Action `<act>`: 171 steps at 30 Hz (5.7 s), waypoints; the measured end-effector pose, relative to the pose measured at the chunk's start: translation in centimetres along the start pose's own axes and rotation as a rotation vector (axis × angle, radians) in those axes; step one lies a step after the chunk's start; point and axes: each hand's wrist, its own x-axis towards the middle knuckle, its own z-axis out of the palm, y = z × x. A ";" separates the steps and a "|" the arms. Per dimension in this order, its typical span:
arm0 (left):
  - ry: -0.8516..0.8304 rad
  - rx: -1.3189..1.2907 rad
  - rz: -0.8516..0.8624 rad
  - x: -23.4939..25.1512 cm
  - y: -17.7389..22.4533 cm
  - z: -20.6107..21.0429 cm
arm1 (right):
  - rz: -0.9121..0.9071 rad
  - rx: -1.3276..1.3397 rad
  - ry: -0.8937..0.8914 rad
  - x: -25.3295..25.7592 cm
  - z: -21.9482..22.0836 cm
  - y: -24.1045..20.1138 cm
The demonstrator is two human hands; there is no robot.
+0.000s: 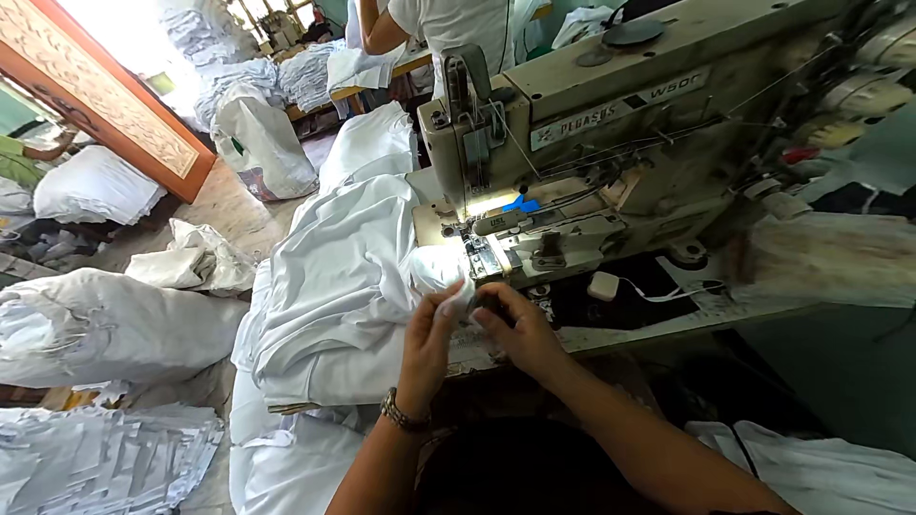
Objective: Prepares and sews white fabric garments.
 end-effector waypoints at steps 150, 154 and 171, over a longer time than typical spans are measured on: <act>0.165 0.424 0.127 7.1 -0.5 0.5 | -0.300 -0.577 0.369 3.1 1.4 1.2; 0.162 0.416 0.131 7.1 -0.5 0.5 | -0.293 -0.574 0.366 3.2 1.4 1.1; 0.171 0.417 0.137 7.1 -0.5 0.6 | -0.317 -0.561 0.364 3.2 1.3 1.2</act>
